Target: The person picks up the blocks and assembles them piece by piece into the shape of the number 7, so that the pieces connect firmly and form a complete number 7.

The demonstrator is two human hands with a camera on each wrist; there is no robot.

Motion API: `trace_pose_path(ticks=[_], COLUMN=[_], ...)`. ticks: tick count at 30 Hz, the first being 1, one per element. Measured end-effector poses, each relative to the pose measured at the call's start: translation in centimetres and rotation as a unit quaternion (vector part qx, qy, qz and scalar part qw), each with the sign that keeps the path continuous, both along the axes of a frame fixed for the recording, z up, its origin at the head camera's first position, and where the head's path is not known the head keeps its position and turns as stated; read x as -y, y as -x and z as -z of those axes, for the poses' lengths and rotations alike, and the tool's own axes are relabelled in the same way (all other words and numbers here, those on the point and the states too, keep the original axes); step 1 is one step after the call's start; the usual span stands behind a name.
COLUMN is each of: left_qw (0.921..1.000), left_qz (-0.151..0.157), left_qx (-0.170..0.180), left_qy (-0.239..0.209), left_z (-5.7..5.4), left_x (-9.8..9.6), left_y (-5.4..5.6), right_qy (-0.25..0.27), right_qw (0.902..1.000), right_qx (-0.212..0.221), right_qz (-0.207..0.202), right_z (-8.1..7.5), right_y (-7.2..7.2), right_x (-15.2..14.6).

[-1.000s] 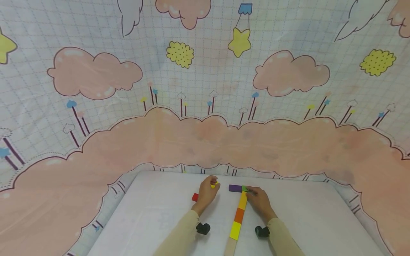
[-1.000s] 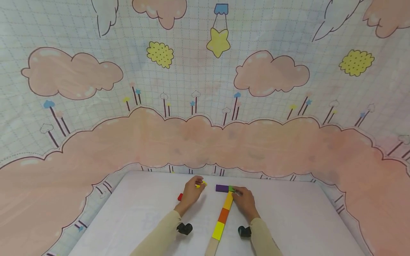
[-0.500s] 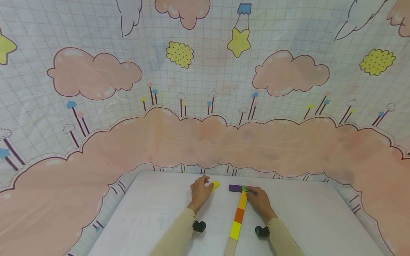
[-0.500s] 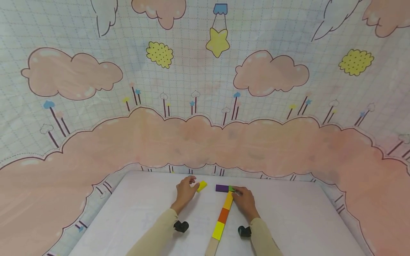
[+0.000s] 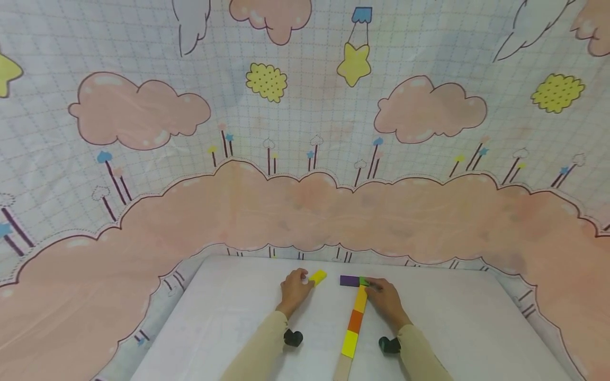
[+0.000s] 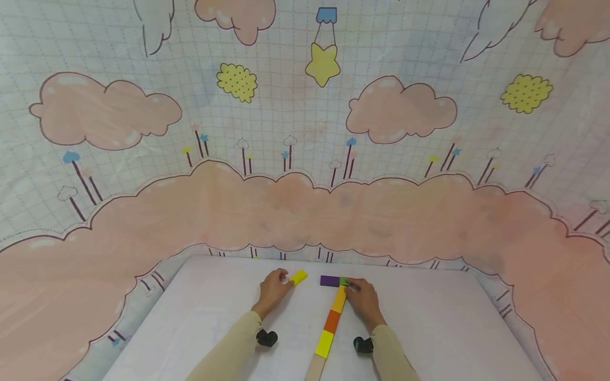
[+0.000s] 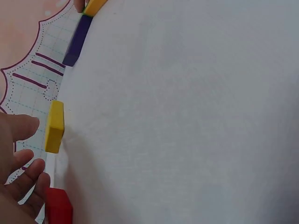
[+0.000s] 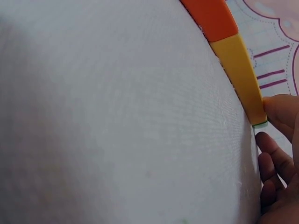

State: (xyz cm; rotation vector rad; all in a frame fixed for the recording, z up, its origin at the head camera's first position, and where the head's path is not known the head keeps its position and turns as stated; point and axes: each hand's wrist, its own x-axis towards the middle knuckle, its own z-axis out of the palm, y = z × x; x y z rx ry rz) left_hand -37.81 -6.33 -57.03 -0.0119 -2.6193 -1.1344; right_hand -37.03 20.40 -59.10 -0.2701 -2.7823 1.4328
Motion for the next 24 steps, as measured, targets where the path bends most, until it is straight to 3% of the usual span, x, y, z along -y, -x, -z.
trace_pose_path(ticks=[13, 24], left_qw=[0.9991, 0.9980], left_qz=[-0.013, -0.034], left_qx=[0.023, 0.010], left_qy=[0.034, 0.052], left_z=[0.35, 0.56], left_x=[-0.42, -0.88], left_y=[0.22, -0.07], right_qy=[-0.016, -0.012], right_qw=[0.9998, 0.9998], right_qx=[-0.010, -0.012], right_qz=[-0.008, -0.008], right_z=[-0.06, -0.10], right_y=[0.07, -0.04], right_x=[-0.03, 0.00])
